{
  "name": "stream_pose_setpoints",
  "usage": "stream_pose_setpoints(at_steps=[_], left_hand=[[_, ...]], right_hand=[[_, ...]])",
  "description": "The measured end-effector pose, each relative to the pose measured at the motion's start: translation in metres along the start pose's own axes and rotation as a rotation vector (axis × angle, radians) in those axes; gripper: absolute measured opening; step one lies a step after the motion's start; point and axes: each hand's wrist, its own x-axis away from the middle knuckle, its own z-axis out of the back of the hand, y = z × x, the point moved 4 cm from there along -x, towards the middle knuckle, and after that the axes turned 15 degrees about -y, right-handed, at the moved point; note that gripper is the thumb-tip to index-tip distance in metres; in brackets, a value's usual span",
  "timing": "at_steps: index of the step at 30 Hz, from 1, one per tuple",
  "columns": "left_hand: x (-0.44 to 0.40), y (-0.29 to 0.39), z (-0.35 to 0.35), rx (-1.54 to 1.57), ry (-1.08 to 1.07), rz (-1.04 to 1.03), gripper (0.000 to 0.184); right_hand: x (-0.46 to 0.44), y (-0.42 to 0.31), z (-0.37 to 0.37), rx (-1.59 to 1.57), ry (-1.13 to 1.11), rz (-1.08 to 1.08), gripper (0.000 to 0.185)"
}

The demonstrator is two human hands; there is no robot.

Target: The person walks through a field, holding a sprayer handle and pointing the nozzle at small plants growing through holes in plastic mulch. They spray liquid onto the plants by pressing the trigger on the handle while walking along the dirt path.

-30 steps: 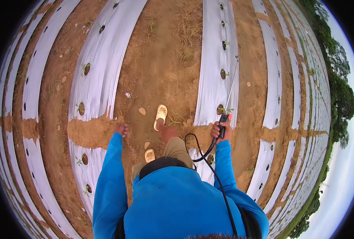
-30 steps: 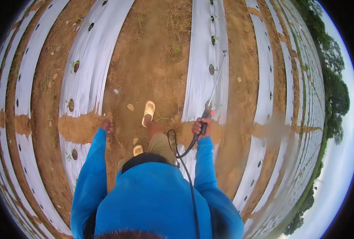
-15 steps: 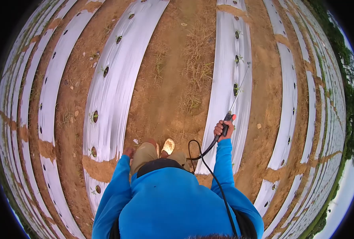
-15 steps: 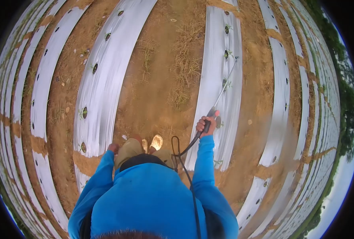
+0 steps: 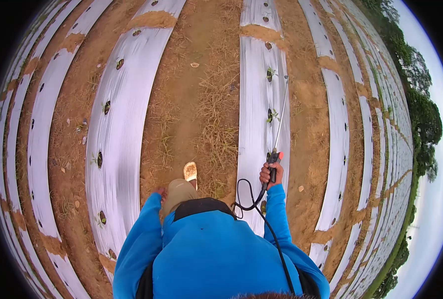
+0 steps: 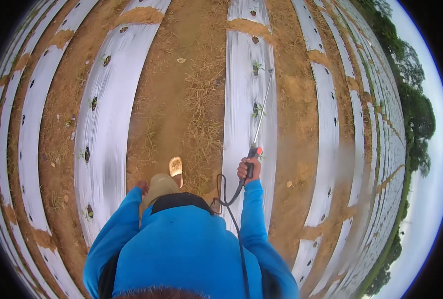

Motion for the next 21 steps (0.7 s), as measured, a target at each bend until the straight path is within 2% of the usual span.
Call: stream_pose_setpoints(at_steps=[2, 4, 6, 8, 10, 14, 17, 18, 21], left_hand=[[0.005, 0.087, -0.019, 0.006, -0.045, -0.426, 0.015], [0.006, 0.175, -0.031, -0.13, -0.062, -0.417, 0.019], [0.019, 0.268, -0.053, -0.12, -0.121, -0.45, 0.022], [0.016, 0.346, -0.055, -0.2, -0.179, -0.559, 0.023], [0.032, 0.408, -0.057, -0.193, -0.111, -0.548, 0.024], [0.019, 0.492, -0.021, -0.21, 0.051, -0.533, 0.028], [0.009, 0.523, 0.02, -0.092, 0.111, -0.398, 0.024], [0.004, 0.515, 0.033, -0.104, 0.169, -0.293, 0.022], [0.027, 0.524, 0.043, -0.054, 0.215, -0.138, 0.019]], right_hand=[[-0.024, -0.034, -0.025, 0.018, 0.029, 0.017, 0.018], [-0.054, -0.056, -0.044, 0.0, 0.041, 0.03, 0.018], [-0.094, -0.076, -0.053, -0.055, -0.022, 0.011, 0.017], [-0.136, -0.093, -0.066, -0.066, -0.006, 0.004, 0.016], [-0.179, -0.111, -0.078, -0.079, 0.015, 0.008, 0.015], [-0.282, -0.165, -0.088, -0.146, -0.034, 0.004, 0.016], [-0.372, -0.22, -0.1, -0.116, -0.045, 0.039, 0.016], [-0.397, -0.239, -0.112, -0.102, 0.066, 0.062, 0.016], [-0.473, -0.299, -0.136, -0.144, -0.022, 0.091, 0.016]])
